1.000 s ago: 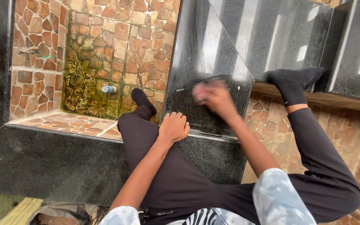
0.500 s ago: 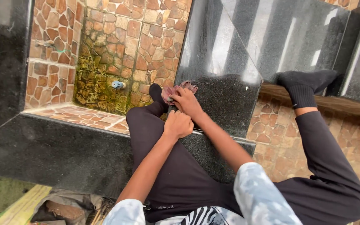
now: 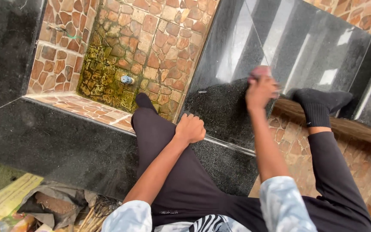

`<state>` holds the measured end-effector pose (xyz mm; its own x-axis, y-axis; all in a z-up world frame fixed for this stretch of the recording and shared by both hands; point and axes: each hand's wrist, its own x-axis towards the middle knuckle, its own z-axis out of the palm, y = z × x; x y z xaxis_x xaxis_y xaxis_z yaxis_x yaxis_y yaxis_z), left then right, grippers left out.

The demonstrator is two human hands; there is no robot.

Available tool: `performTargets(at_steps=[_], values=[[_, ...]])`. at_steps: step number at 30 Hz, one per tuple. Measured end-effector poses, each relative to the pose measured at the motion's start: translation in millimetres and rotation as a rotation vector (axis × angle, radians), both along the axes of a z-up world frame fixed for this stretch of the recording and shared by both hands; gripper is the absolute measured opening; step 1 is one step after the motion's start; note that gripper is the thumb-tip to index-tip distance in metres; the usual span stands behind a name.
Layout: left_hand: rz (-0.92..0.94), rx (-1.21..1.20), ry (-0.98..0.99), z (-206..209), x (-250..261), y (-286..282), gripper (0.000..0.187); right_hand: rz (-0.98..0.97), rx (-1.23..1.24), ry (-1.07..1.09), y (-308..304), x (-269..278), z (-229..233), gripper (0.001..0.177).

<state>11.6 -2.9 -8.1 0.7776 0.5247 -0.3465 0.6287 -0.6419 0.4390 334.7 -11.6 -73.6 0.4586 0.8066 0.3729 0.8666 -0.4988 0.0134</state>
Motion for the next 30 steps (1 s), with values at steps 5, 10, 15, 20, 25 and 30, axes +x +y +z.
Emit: performTargets(at_steps=[5,10,15,20,25,30], values=[[-0.018,0.037,-0.017,3,-3,0,0.029,0.597,-0.131,0.521,26,-174,1,0.025],[0.041,0.132,-0.158,6,-4,4,0.029,0.882,-0.159,0.627,43,-139,48,0.036],[0.011,0.082,-0.045,14,-3,4,0.028,0.323,-0.109,0.313,23,45,21,0.024],[0.03,0.213,-0.163,24,-2,10,0.032,0.061,-0.092,0.275,4,50,15,0.027],[-0.047,0.12,-0.085,20,-1,11,0.028,0.289,0.18,0.436,22,-104,29,0.038],[-0.036,0.173,-0.065,5,-2,3,0.027,0.913,-0.093,0.45,11,-153,27,0.043]])
